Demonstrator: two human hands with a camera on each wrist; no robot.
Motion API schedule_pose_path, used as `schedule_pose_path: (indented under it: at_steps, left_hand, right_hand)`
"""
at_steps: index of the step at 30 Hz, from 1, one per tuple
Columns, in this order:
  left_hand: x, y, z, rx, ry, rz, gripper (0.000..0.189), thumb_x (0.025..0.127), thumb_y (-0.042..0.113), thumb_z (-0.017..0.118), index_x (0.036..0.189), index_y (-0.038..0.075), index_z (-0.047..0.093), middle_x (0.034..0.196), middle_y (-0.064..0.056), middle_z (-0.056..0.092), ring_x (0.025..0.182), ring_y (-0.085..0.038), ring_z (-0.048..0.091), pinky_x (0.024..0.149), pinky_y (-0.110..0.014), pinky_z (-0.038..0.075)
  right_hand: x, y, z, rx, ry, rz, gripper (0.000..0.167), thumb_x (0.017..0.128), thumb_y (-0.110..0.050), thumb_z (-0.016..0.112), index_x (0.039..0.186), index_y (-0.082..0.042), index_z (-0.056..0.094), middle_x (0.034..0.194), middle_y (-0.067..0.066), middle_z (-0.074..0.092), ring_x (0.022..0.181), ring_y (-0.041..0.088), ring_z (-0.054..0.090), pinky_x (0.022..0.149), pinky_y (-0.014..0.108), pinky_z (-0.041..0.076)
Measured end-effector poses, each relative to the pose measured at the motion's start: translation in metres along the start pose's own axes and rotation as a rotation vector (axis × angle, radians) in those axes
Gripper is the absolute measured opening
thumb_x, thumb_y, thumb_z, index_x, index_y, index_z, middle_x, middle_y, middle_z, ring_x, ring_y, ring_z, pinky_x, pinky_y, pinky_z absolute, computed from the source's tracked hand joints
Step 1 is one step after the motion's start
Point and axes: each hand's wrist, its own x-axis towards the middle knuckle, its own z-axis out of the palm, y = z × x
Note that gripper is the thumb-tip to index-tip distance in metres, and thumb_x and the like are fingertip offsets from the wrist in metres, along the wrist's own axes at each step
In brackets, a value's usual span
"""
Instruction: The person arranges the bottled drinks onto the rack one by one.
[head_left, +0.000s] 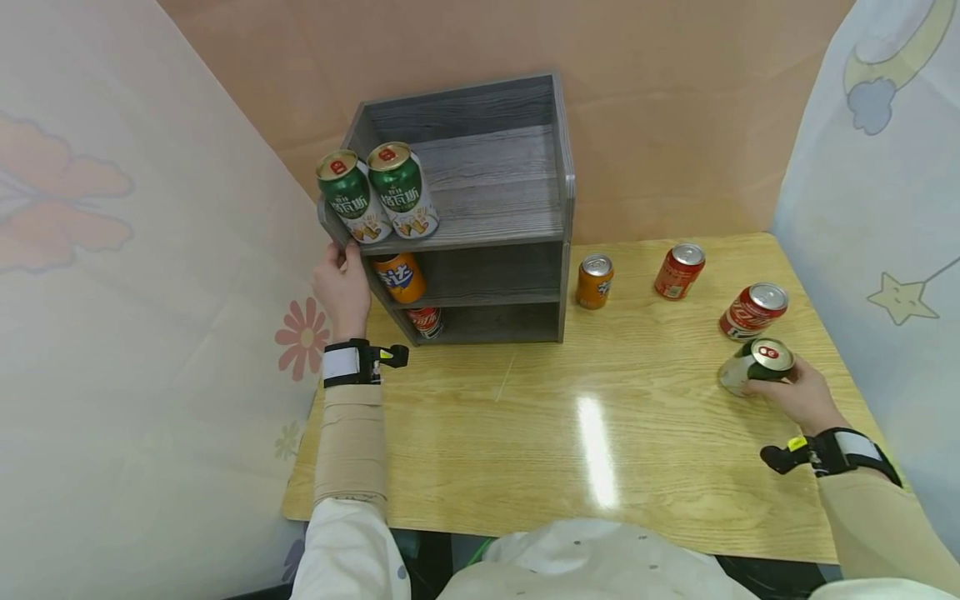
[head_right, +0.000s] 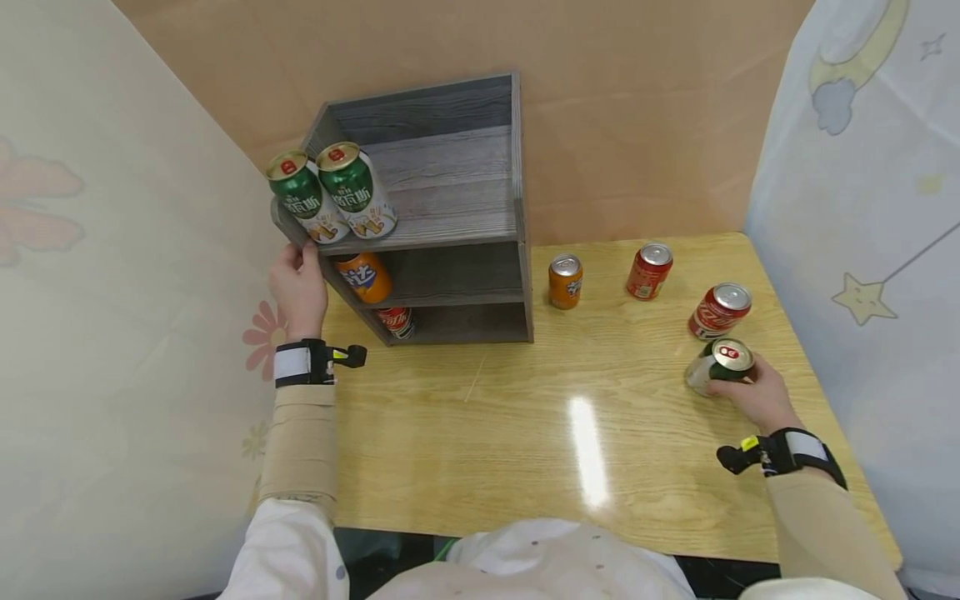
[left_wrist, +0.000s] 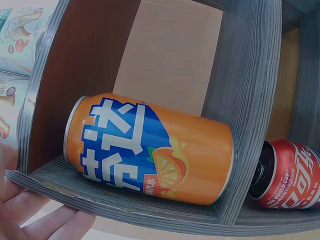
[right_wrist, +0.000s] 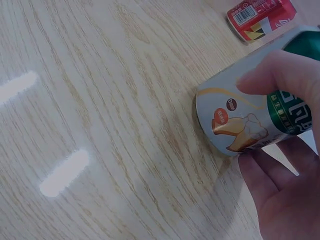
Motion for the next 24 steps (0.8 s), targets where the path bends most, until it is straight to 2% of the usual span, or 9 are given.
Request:
schedule_pose_path:
  at_steps: [3, 8, 11, 14, 16, 19, 20, 23, 24]
  left_hand:
    - [0.0, 0.001, 0.0, 0.0, 0.003, 0.003, 0.032, 0.105, 0.028, 0.057, 0.108, 0.002, 0.074, 0.115, -0.011, 0.074, 0.116, -0.021, 0.066, 0.099, -0.037, 0.05]
    - [0.0, 0.002, 0.0, -0.012, 0.007, 0.002, 0.032, 0.105, 0.028, 0.056, 0.112, 0.003, 0.075, 0.116, -0.01, 0.073, 0.115, -0.021, 0.066, 0.099, -0.036, 0.05]
    - [0.0, 0.002, 0.0, -0.009, 0.009, -0.003, 0.032, 0.105, 0.027, 0.056, 0.111, 0.003, 0.075, 0.116, -0.01, 0.073, 0.116, -0.021, 0.066, 0.099, -0.036, 0.049]
    - [0.0, 0.004, 0.0, 0.001, 0.008, -0.008, 0.031, 0.105, 0.027, 0.056, 0.109, 0.002, 0.075, 0.116, -0.01, 0.073, 0.115, -0.021, 0.066, 0.099, -0.036, 0.049]
    - [-0.001, 0.004, 0.0, 0.007, 0.007, -0.013, 0.032, 0.105, 0.028, 0.056, 0.109, 0.002, 0.074, 0.116, -0.01, 0.073, 0.115, -0.021, 0.066, 0.099, -0.037, 0.049]
    - [-0.001, 0.004, 0.0, 0.017, 0.008, -0.011, 0.032, 0.105, 0.028, 0.056, 0.108, 0.002, 0.074, 0.116, -0.01, 0.073, 0.115, -0.022, 0.066, 0.098, -0.038, 0.05]
    - [-0.001, 0.004, 0.0, 0.017, 0.008, -0.01, 0.032, 0.105, 0.029, 0.056, 0.108, 0.002, 0.074, 0.116, -0.011, 0.073, 0.115, -0.022, 0.066, 0.099, -0.038, 0.05]
    - [-0.001, 0.004, -0.001, 0.016, 0.008, -0.008, 0.033, 0.105, 0.029, 0.057, 0.107, 0.002, 0.074, 0.116, -0.011, 0.073, 0.115, -0.022, 0.066, 0.098, -0.038, 0.05]
    - [-0.001, 0.004, -0.001, 0.016, 0.008, -0.007, 0.033, 0.105, 0.029, 0.056, 0.107, 0.001, 0.074, 0.115, -0.011, 0.073, 0.116, -0.022, 0.066, 0.099, -0.038, 0.05]
  right_hand:
    - [-0.001, 0.0, 0.0, -0.001, 0.017, 0.001, 0.071, 0.094, -0.028, 0.076, 0.148, -0.003, 0.039, 0.132, 0.014, 0.047, 0.112, 0.025, 0.045, 0.084, 0.032, 0.039]
    - [-0.002, -0.004, -0.002, -0.002, 0.034, 0.01, 0.069, 0.093, -0.03, 0.077, 0.146, -0.007, 0.041, 0.129, 0.008, 0.048, 0.106, 0.013, 0.045, 0.083, 0.031, 0.041]
    - [-0.003, -0.009, -0.004, -0.009, 0.043, 0.004, 0.074, 0.093, -0.032, 0.077, 0.148, -0.001, 0.038, 0.134, 0.018, 0.047, 0.111, 0.027, 0.048, 0.089, 0.041, 0.043]
    - [-0.003, -0.017, -0.007, -0.022, 0.056, -0.006, 0.077, 0.093, -0.034, 0.076, 0.15, -0.001, 0.037, 0.141, 0.029, 0.042, 0.121, 0.045, 0.042, 0.094, 0.058, 0.039]
    - [-0.004, -0.024, -0.008, -0.036, 0.065, -0.011, 0.075, 0.092, -0.036, 0.076, 0.149, -0.005, 0.039, 0.142, 0.03, 0.042, 0.121, 0.046, 0.042, 0.092, 0.057, 0.041]
    - [-0.005, -0.037, -0.012, -0.053, 0.081, -0.046, 0.072, 0.092, -0.036, 0.078, 0.147, -0.007, 0.042, 0.138, 0.023, 0.047, 0.112, 0.026, 0.052, 0.084, 0.041, 0.047]
    - [-0.006, -0.041, -0.013, -0.066, 0.092, -0.059, 0.069, 0.091, -0.037, 0.078, 0.145, -0.009, 0.044, 0.134, 0.017, 0.049, 0.106, 0.017, 0.053, 0.08, 0.033, 0.047]
    - [-0.007, -0.054, -0.015, -0.082, 0.122, -0.105, 0.068, 0.089, -0.036, 0.08, 0.142, -0.009, 0.046, 0.126, 0.001, 0.051, 0.094, -0.004, 0.048, 0.07, 0.018, 0.045]
    - [-0.007, -0.059, -0.015, -0.08, 0.131, -0.126, 0.069, 0.089, -0.035, 0.081, 0.143, -0.008, 0.046, 0.125, -0.004, 0.05, 0.093, -0.006, 0.048, 0.068, 0.016, 0.046]
